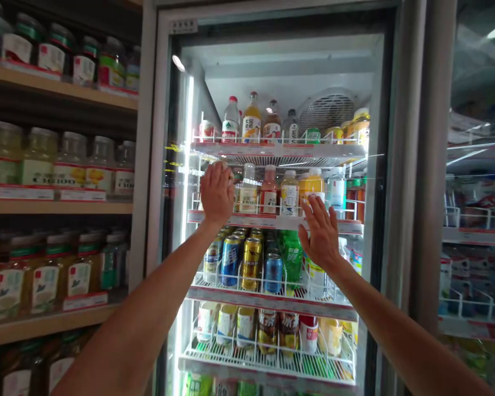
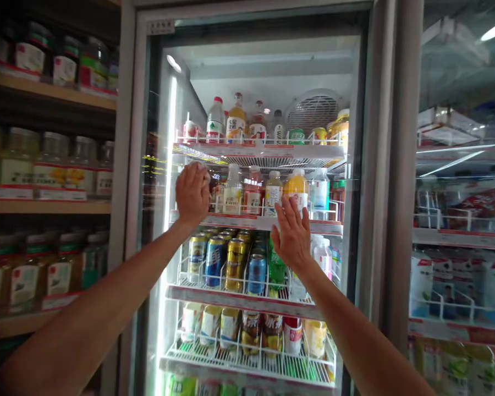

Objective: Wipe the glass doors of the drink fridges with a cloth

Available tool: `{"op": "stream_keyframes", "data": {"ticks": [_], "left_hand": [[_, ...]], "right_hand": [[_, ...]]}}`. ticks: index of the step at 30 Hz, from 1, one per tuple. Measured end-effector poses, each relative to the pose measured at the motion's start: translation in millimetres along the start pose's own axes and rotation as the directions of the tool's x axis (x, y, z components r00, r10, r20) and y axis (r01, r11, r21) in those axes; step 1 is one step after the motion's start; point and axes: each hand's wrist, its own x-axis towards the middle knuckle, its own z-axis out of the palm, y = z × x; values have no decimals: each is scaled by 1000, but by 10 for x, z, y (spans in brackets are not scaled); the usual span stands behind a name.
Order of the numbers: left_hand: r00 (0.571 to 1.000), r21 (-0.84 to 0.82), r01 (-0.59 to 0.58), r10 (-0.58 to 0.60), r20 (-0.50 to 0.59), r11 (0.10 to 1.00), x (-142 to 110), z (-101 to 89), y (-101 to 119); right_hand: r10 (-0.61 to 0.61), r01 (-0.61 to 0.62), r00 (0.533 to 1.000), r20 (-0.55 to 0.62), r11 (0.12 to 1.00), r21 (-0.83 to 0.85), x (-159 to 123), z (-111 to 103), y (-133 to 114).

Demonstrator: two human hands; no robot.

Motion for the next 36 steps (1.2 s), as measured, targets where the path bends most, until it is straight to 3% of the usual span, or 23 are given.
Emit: {"op": "stream_keyframes", "data": {"ticks": [1, 3, 4, 5, 7, 9, 10, 12, 14, 16, 18, 20, 22, 24, 25, 26, 27, 29, 30, 31, 33, 35, 36], "left_hand": [[994, -28, -95, 97, 49, 995, -22, -24, -56], [933, -104, -306, 320, 163, 946, -68, -71, -178], [925, -113, -320, 337, 179, 940, -85, -93, -260], [949, -90, -260, 272, 160, 961, -96, -111, -354], [999, -9, -11, 12, 37, 1000, -115, -141, -535], [987, 28, 152, -150, -62, 988, -152, -161, -632], [988, 32, 144, -142, -61, 989, -181, -170, -637], [998, 2, -32, 32, 50, 999, -245, -187, -606], [969, -51, -183, 189, 161, 982, -289, -210, -608], [984, -32, -109, 112, 140, 994, -303, -238, -684], [994, 31, 105, -106, 10, 994, -319, -262, -761], [988, 47, 152, -150, -44, 987, -374, -275, -737], [998, 9, -45, 45, 37, 999, -463, -281, -613], [937, -72, -303, 311, 160, 950, -542, -289, -494], [903, -101, -372, 385, 189, 923, -566, -295, -469], [907, -97, -369, 381, 181, 924, -579, -303, -470], [943, -65, -297, 304, 138, 953, -590, -311, -488], [999, 5, -45, 45, -9, 999, -635, -326, -514], [998, 16, 44, -43, -56, 999, -686, -335, -492], [997, 15, 60, -59, -51, 998, -762, -346, -438], [988, -41, -128, 131, 79, 991, -964, -382, -268], [906, -136, -341, 364, 217, 930, -1169, -431, -126], [878, -163, -377, 408, 250, 912, -1248, -455, -105]], "right_hand": [[-3, 3, 1000, 1, 1000, 0, 5, 23, -27], [-14, 14, 1000, 1, 1000, 4, 12, 65, -76], [-19, 19, 1000, 0, 1000, 6, 16, 84, -97], [-21, 21, 1000, -3, 1000, 8, 20, 101, -117], [-24, 24, 1000, -10, 1000, 14, 32, 131, -153], [-25, 26, 999, -19, 999, 22, 46, 159, -190], [-27, 27, 999, -21, 999, 26, 55, 171, -211], [-27, 28, 999, -19, 999, 35, 73, 191, -258], [-24, 25, 1000, -17, 999, 40, 89, 199, -305], [-24, 25, 1000, -19, 999, 42, 99, 194, -343], [-25, 26, 999, -25, 999, 46, 102, 185, -370], [-26, 27, 999, -30, 998, 54, 102, 183, -393], [-28, 30, 999, -34, 998, 60, 99, 188, -419], [-35, 37, 999, -40, 997, 61, 94, 191, -441], [-38, 41, 998, -43, 997, 60, 90, 187, -446], [-40, 43, 998, -45, 997, 60, 82, 178, -445], [-41, 44, 998, -44, 997, 59, 71, 165, -436], [-39, 42, 998, -39, 997, 63, 39, 132, -401], [-38, 40, 999, -33, 997, 66, 18, 114, -379], [-36, 38, 999, -27, 997, 68, -5, 98, -358], [-37, 38, 999, -15, 997, 70, -56, 72, -324], [-40, 40, 999, -7, 997, 66, -109, 51, -301], [-42, 42, 999, -5, 997, 63, -136, 40, -289]]}}
